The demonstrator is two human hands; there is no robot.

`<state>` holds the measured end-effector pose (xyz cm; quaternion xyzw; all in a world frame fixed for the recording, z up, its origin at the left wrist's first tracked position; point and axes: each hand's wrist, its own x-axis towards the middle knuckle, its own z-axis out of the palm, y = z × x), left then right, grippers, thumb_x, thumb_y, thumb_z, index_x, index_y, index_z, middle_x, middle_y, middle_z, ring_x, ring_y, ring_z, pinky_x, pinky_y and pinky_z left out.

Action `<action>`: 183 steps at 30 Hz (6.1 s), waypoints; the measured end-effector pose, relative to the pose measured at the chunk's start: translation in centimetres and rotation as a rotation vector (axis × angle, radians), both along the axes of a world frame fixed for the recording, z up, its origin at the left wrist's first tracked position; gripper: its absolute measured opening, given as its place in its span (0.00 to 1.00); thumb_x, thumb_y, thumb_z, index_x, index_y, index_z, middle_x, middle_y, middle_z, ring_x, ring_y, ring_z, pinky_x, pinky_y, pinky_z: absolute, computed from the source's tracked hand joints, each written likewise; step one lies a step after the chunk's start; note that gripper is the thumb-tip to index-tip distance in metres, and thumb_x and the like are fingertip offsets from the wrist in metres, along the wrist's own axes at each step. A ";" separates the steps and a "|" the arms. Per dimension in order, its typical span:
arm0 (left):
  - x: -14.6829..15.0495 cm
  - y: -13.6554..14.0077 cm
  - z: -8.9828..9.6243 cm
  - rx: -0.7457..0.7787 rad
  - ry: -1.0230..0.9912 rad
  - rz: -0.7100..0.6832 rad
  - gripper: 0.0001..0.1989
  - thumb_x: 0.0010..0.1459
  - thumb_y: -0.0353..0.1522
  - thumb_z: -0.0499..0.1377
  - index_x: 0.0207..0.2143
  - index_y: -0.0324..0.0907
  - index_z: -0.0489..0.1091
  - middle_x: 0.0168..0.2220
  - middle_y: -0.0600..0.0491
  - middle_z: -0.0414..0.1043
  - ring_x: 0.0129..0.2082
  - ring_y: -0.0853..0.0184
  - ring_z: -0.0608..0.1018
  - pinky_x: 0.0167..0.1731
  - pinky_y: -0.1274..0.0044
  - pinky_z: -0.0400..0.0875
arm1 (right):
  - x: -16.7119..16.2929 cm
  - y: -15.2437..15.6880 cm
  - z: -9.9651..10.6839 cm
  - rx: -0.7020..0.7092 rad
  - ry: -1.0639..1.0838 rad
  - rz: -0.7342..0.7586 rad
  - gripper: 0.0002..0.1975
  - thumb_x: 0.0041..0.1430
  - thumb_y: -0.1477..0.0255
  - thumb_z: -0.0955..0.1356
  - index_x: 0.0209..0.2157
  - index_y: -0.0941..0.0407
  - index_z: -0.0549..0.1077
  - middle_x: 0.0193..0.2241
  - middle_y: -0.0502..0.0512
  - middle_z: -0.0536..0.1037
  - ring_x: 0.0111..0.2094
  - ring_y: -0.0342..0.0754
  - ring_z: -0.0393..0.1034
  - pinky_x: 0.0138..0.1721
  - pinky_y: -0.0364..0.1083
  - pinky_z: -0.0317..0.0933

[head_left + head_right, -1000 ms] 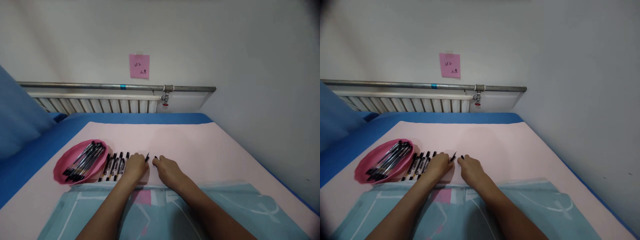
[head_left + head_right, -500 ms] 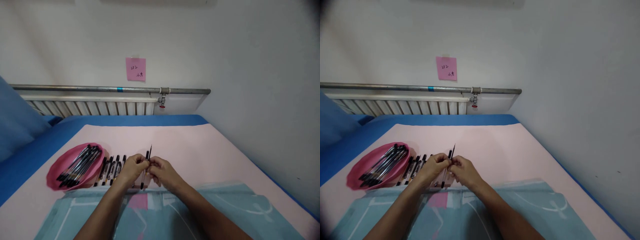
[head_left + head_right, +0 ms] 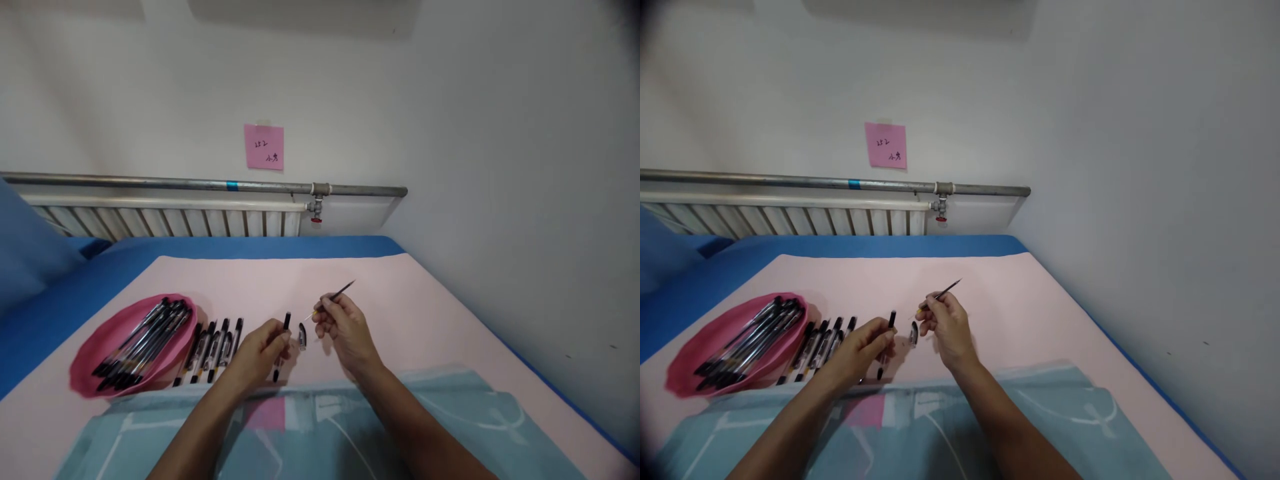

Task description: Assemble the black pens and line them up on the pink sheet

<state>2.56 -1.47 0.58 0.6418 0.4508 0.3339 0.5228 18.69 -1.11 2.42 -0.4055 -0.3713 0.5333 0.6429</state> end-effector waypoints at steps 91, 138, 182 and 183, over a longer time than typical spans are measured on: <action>0.0 -0.4 0.3 -0.246 -0.202 -0.032 0.17 0.52 0.43 0.53 0.38 0.40 0.66 0.18 0.62 0.57 0.14 0.79 0.56 0.13 0.85 0.46 | -1.0 -0.4 -0.7 -0.022 -0.217 0.137 0.07 0.47 0.71 0.67 0.30 0.58 0.73 0.19 0.47 0.70 0.17 0.38 0.60 0.20 0.39 0.56; 0.0 -0.5 0.2 -0.034 -0.029 -0.034 0.13 0.55 0.39 0.49 0.27 0.40 0.64 0.17 0.61 0.57 0.18 0.76 0.60 0.20 0.82 0.53 | -0.3 0.2 -2.1 -0.111 -0.222 0.290 0.10 0.45 0.66 0.69 0.27 0.59 0.71 0.15 0.47 0.68 0.15 0.38 0.58 0.16 0.39 0.50; 0.3 -0.7 0.6 -0.249 -0.145 -0.080 0.13 0.51 0.42 0.53 0.25 0.40 0.61 0.15 0.62 0.57 0.12 0.79 0.54 0.14 0.83 0.46 | -0.4 -0.2 -2.1 -0.136 -0.271 0.291 0.12 0.46 0.64 0.70 0.22 0.58 0.69 0.14 0.46 0.67 0.15 0.38 0.57 0.17 0.39 0.49; 0.2 -0.7 0.7 -0.255 -0.153 -0.079 0.14 0.51 0.42 0.53 0.26 0.40 0.62 0.16 0.62 0.57 0.12 0.79 0.54 0.13 0.83 0.46 | -0.4 -0.2 -2.1 -0.124 -0.258 0.317 0.11 0.46 0.64 0.70 0.24 0.58 0.71 0.15 0.47 0.68 0.16 0.39 0.58 0.18 0.40 0.51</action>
